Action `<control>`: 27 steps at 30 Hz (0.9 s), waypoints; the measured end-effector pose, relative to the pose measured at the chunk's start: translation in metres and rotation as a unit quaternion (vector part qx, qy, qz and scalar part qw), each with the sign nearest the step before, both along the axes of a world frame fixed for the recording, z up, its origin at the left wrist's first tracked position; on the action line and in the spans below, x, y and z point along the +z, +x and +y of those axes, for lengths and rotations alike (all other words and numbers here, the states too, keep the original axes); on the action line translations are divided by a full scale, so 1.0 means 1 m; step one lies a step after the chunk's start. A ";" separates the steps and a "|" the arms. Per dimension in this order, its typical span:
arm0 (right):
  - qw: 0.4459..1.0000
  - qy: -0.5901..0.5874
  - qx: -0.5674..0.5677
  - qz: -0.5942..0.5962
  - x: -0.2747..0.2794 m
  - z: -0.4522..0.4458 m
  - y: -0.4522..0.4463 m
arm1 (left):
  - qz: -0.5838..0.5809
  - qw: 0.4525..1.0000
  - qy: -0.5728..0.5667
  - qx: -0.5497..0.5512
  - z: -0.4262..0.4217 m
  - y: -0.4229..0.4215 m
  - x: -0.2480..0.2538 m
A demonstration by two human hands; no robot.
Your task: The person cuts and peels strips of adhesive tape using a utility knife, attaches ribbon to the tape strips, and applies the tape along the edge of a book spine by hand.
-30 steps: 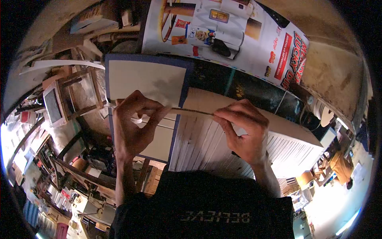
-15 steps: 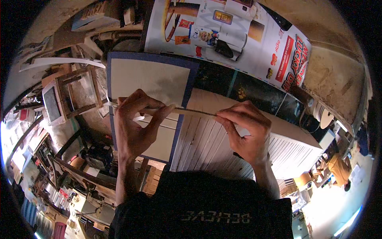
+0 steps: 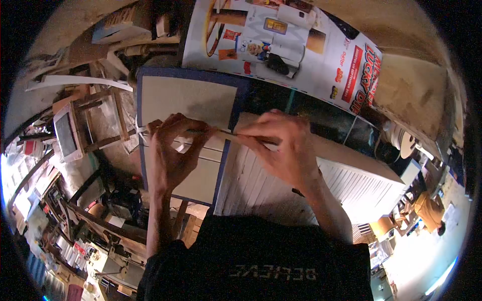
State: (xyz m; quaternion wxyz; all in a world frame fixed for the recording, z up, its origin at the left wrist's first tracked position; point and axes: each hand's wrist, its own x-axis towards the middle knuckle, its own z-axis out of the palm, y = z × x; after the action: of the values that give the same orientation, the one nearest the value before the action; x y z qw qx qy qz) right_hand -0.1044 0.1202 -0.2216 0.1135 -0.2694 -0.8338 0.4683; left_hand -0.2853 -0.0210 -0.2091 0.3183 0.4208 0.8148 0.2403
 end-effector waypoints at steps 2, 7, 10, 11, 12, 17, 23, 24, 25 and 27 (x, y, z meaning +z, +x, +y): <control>0.999 -0.029 -0.008 -0.013 -0.004 -0.004 -0.007 | 0.057 0.997 0.050 -0.027 -0.002 -0.002 -0.002; 0.999 0.042 -0.020 -0.018 0.007 -0.018 -0.010 | 0.040 0.992 0.107 -0.056 0.008 0.013 0.002; 0.990 0.135 -0.037 0.028 0.008 -0.027 0.009 | 0.013 0.989 0.113 -0.099 0.010 0.020 0.001; 0.985 0.153 -0.065 0.047 0.004 -0.030 0.017 | 0.017 0.989 0.115 -0.089 0.011 0.020 0.000; 0.985 0.154 -0.068 0.047 0.005 -0.028 0.026 | 0.017 0.989 0.116 -0.092 0.013 0.020 0.000; 0.975 0.042 -0.197 -0.089 0.017 -0.004 0.095 | -0.101 0.980 0.169 -0.027 0.023 0.018 -0.009; 0.968 0.072 -0.023 -0.239 0.073 -0.022 0.186 | -0.094 0.982 0.144 -0.076 0.018 0.005 -0.005; 0.971 0.048 -0.020 -0.235 0.067 -0.033 0.194 | -0.102 0.980 0.150 -0.088 0.017 0.004 -0.006; 0.964 0.038 -0.016 -0.261 0.058 -0.041 0.199 | -0.142 0.974 0.142 -0.102 0.019 0.001 -0.015; 0.964 0.019 0.005 -0.266 0.061 -0.046 0.202 | -0.125 0.975 0.152 -0.101 0.016 0.002 -0.019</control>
State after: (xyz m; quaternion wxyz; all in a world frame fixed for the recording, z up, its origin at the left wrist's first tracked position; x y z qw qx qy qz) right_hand 0.0981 0.0742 -0.1609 -0.1092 -0.3780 -0.8442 0.3640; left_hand -0.2829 -0.0049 -0.2281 0.3727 0.5111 0.6758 0.3783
